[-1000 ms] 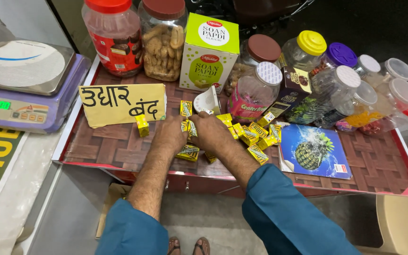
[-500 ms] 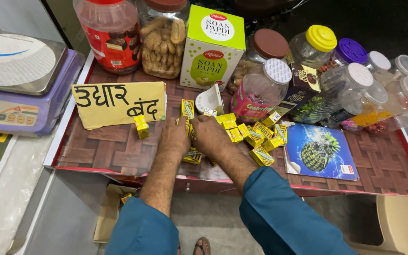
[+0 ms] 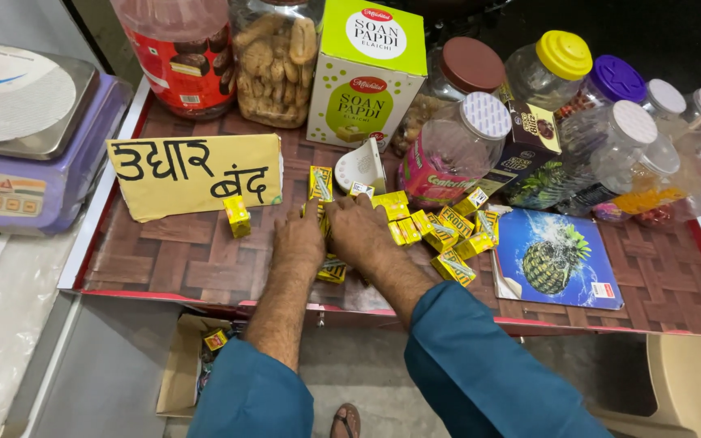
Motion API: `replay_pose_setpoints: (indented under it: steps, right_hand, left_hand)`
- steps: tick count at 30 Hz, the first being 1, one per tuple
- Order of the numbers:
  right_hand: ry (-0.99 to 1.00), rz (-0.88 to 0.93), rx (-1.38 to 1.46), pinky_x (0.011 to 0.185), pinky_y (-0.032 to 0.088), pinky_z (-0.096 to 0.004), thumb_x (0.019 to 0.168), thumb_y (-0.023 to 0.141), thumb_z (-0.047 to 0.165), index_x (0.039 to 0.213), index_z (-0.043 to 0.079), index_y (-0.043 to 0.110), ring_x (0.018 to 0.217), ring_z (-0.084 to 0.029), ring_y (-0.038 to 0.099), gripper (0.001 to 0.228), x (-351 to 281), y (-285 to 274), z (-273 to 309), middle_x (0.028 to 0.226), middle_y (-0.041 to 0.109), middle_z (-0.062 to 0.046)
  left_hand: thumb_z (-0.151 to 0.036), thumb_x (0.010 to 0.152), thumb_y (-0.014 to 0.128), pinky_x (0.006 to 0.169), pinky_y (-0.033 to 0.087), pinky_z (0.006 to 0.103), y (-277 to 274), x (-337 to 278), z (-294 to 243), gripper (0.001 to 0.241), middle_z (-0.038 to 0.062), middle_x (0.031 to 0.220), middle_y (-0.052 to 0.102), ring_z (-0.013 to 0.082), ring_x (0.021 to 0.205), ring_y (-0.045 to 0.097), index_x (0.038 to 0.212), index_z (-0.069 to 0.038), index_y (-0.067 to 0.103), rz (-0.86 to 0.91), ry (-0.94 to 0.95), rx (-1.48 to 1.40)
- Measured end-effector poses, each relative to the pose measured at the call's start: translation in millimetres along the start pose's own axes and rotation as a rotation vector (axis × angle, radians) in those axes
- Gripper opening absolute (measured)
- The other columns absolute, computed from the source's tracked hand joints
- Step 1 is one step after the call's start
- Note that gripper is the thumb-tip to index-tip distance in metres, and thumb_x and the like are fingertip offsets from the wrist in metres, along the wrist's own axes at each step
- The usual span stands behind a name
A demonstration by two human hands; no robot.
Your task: Placing small yellow product boxes into a display refrigerator in a retail environment.
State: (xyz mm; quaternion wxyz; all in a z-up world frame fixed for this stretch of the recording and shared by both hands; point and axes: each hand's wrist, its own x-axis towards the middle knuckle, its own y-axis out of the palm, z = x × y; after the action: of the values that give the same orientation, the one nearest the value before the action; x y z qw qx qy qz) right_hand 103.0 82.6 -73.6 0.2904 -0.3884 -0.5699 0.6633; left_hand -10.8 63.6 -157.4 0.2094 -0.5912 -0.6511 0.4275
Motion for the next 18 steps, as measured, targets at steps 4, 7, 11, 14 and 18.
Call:
replay_pose_setpoints:
  steps: [4,7,11,14,18]
  right_hand:
    - [-0.006,0.005,-0.072,0.094,0.048,-0.057,0.085,0.070,0.023,0.129,0.010,0.062,0.126,-0.033,0.054,0.047,1,6,0,0.134,0.062,-0.009]
    - [-0.006,-0.017,-0.132,0.090,0.048,-0.057,0.088,0.068,0.024,0.128,0.014,0.063,0.124,-0.032,0.055,0.042,4,13,1,0.129,0.064,-0.007]
    - [-0.005,-0.061,-0.132,0.087,0.049,-0.056,0.086,0.068,0.024,0.126,0.012,0.063,0.120,-0.030,0.057,0.042,3,15,3,0.127,0.065,-0.006]
    - [-0.001,-0.063,-0.162,0.086,0.049,-0.057,0.089,0.065,0.022,0.128,0.013,0.063,0.118,-0.029,0.058,0.040,7,20,2,0.125,0.065,-0.006]
    - [0.020,0.012,-0.187,0.088,0.048,-0.059,0.094,0.061,0.021,0.128,0.013,0.062,0.119,-0.028,0.059,0.036,12,18,4,0.126,0.065,-0.004]
  left_hand:
    - [-0.004,0.090,0.062,0.115,0.037,0.0493,-17,-6,-8,0.075,0.015,0.152,0.046,0.0451,0.137,0.042,0.157,-0.028,0.036,0.043,-0.056,-0.048]
    - [-0.006,0.086,0.068,0.115,0.038,0.0471,-20,-7,-7,0.082,0.011,0.154,0.043,0.0438,0.137,0.041,0.157,-0.030,0.035,0.081,-0.023,-0.020]
    - [-0.004,0.083,0.072,0.115,0.037,0.0490,-17,-6,-6,0.089,0.010,0.155,0.041,0.0431,0.138,0.039,0.158,-0.030,0.032,0.092,-0.028,0.003]
    - [-0.005,0.084,0.071,0.113,0.039,0.0496,-25,-10,-11,0.090,0.010,0.156,0.040,0.0429,0.139,0.038,0.159,-0.030,0.029,0.103,-0.054,-0.019]
    - [-0.011,0.097,0.063,0.112,0.038,0.0543,-12,-2,-10,0.074,0.016,0.155,0.037,0.0424,0.141,0.037,0.159,-0.032,0.030,0.097,-0.047,-0.010]
